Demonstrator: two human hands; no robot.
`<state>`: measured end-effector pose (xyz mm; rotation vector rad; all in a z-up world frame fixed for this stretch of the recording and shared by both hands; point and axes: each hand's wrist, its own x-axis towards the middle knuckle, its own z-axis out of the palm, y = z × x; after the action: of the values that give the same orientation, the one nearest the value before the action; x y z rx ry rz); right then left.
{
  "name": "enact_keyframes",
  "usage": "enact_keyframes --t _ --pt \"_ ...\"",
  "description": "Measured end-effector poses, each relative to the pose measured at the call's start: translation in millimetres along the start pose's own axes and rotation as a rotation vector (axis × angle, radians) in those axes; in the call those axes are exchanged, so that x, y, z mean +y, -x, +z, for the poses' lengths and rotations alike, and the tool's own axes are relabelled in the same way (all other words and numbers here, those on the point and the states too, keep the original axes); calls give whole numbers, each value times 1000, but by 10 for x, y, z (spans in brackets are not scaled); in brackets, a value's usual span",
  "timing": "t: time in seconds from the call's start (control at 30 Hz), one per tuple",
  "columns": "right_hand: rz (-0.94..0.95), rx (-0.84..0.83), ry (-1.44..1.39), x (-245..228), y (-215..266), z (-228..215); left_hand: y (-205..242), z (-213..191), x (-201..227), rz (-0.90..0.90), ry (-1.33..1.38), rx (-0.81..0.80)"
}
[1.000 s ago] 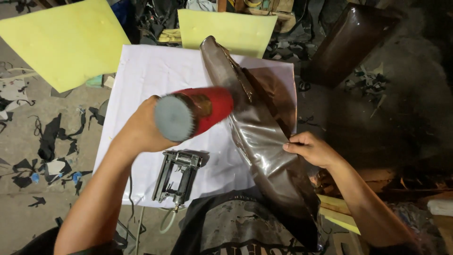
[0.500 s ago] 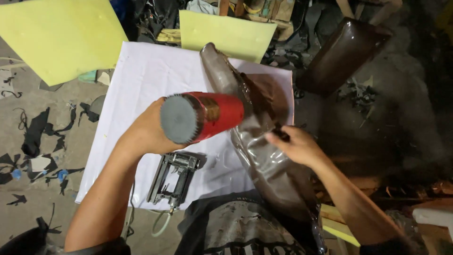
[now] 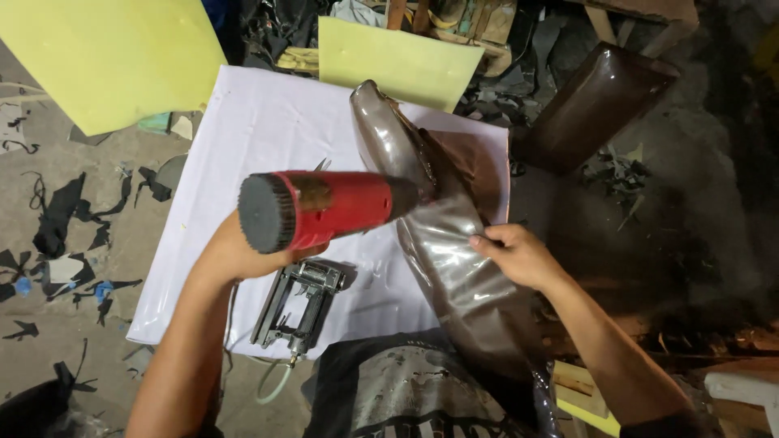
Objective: Stretching and stapling a vinyl cover onto a wooden furniture frame using a heat gun and a staple gun
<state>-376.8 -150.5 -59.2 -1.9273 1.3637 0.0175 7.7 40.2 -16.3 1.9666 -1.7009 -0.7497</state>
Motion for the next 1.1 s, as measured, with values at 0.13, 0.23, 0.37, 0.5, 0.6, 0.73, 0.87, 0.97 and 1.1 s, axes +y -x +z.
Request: enact_keyframes --t 0.13,0.23,0.37,0.5,0.6,0.73,0.87,0.97,1.1 --pt "-30 36 -209 -14 -20 -148 152 238 -182 59 142 52" --pt "-30 37 -315 100 -116 -288 215 341 -252 99 236 101" --pt "-5 48 -424 -1 37 -429 237 293 -169 174 198 142" --pt "28 85 -458 296 -196 -490 270 915 -366 215 321 103" --pt "34 98 -475 524 -351 -532 475 1165 -219 170 417 74" --pt "149 43 -470 440 -416 -690 682 1271 32 49 573 55" --pt "314 49 -295 270 -405 -832 738 951 700 347 438 -59" --pt "180 -68 -462 537 -564 -842 847 1130 1085 36 209 -230" --pt "125 -116 -482 510 -593 -860 992 1381 1058 393 165 -149"
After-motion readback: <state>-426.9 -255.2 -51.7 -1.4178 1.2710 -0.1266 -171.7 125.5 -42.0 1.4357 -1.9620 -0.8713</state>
